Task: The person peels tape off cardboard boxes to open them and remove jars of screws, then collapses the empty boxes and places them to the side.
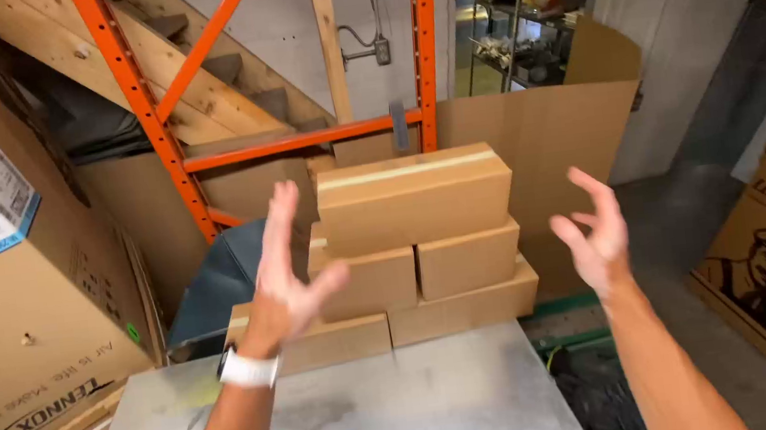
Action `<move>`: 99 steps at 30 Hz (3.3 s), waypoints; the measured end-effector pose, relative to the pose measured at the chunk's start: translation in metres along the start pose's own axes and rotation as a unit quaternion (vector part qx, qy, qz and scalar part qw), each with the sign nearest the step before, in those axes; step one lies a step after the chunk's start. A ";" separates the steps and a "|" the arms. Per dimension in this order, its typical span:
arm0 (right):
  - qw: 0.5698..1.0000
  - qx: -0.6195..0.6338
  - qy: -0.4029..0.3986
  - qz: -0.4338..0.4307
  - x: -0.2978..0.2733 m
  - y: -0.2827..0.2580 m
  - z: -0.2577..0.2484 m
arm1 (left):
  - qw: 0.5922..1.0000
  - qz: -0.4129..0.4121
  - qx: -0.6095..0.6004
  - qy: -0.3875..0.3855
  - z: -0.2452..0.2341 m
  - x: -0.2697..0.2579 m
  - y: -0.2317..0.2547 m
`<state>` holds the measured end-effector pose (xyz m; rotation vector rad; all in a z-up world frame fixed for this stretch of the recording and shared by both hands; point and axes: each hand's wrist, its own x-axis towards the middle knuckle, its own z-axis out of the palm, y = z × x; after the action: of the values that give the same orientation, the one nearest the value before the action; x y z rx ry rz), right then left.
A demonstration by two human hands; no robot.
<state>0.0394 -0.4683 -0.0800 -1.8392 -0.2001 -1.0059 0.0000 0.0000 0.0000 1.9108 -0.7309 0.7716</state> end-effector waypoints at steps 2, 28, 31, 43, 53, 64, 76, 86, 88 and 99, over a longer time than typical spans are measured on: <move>0.991 0.063 -0.093 0.069 0.042 -0.008 0.037 | 0.985 -0.170 -0.015 0.002 0.011 0.049 -0.015; 0.934 0.297 -0.124 0.155 0.013 -0.131 0.092 | 0.899 -0.318 -0.278 0.115 0.018 0.030 0.053; 0.920 0.306 -0.133 0.203 -0.035 -0.163 0.087 | 0.866 -0.339 -0.339 0.145 -0.018 -0.031 0.038; 0.886 0.263 -0.214 0.317 -0.302 -0.215 0.168 | 0.793 -0.479 -0.345 0.150 -0.158 -0.327 -0.036; 0.917 0.281 -0.145 0.244 -0.399 -0.220 0.177 | 0.859 -0.403 -0.301 0.103 -0.149 -0.384 -0.026; 0.931 0.213 -0.151 0.254 -0.434 -0.149 0.157 | 0.857 -0.407 -0.305 0.085 -0.129 -0.413 -0.049; 0.987 -0.006 -0.125 0.105 -0.422 -0.173 0.152 | 0.749 -0.576 -0.326 0.037 -0.183 -0.443 -0.124; 0.978 -0.178 -0.097 0.057 -0.432 -0.215 0.162 | 0.901 -0.403 -0.139 0.073 -0.180 -0.443 -0.096; 0.978 -0.179 -0.093 0.061 -0.435 -0.209 0.163 | 0.899 -0.406 -0.153 0.063 -0.176 -0.449 -0.099; 0.978 -0.178 -0.104 0.036 -0.437 -0.197 0.161 | 0.817 -0.485 -0.312 -0.001 -0.172 -0.455 -0.127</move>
<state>-0.2585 -0.1133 -0.2834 -2.2654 -0.0809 -0.8366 -0.2269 0.2847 -0.3472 1.3784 0.0763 -0.1310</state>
